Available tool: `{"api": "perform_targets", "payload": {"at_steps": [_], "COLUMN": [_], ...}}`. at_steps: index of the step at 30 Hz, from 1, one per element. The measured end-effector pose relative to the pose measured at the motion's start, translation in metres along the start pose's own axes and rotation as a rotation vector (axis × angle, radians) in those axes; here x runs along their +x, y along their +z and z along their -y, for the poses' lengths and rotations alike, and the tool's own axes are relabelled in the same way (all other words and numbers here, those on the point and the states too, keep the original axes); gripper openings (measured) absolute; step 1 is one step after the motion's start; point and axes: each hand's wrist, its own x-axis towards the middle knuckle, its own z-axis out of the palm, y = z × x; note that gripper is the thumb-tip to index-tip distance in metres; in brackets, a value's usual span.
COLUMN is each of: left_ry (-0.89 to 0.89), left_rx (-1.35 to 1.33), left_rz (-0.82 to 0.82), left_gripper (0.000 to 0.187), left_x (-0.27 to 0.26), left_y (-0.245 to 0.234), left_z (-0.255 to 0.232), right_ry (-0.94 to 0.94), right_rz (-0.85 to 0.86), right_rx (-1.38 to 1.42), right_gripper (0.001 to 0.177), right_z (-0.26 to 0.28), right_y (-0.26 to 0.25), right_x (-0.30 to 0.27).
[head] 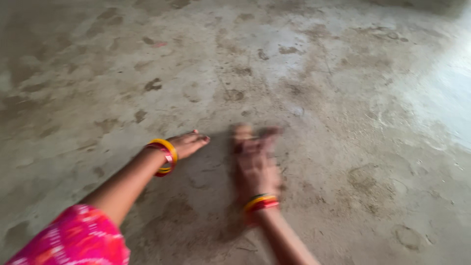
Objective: The person wipes a concrete floor using a brown cloth. They scrub the surface with repetitive back-and-forth motions, occasionally adjusting the cloth's position to cover different areas of the floor.
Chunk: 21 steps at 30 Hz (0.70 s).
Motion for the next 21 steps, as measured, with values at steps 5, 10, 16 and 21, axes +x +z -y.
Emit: {"api": "perform_targets", "payload": {"at_steps": [5, 10, 16, 21], "left_ry": [-0.024, 0.088, -0.021, 0.023], "left_rx": [-0.001, 0.409, 0.471, 0.684], "left_rz": [-0.191, -0.113, -0.219, -0.268], "left_gripper": [0.083, 0.08, 0.085, 0.091], "left_x": [-0.011, -0.02, -0.034, -0.047], "left_y": [-0.02, -0.007, -0.006, 0.01], "left_z": [0.007, -0.014, -0.054, -0.073], "right_ry": [-0.156, 0.189, 0.707, 0.787], "right_rz": [0.189, 0.387, 0.266, 0.22], "right_rx": [0.421, -0.036, -0.154, -0.191], "right_gripper": [0.049, 0.082, 0.078, 0.075], "right_z": [0.005, -0.149, -0.323, -0.318], "right_y": [-0.045, -0.024, 0.007, 0.008], "right_x": [0.023, 0.042, -0.072, -0.049]}}
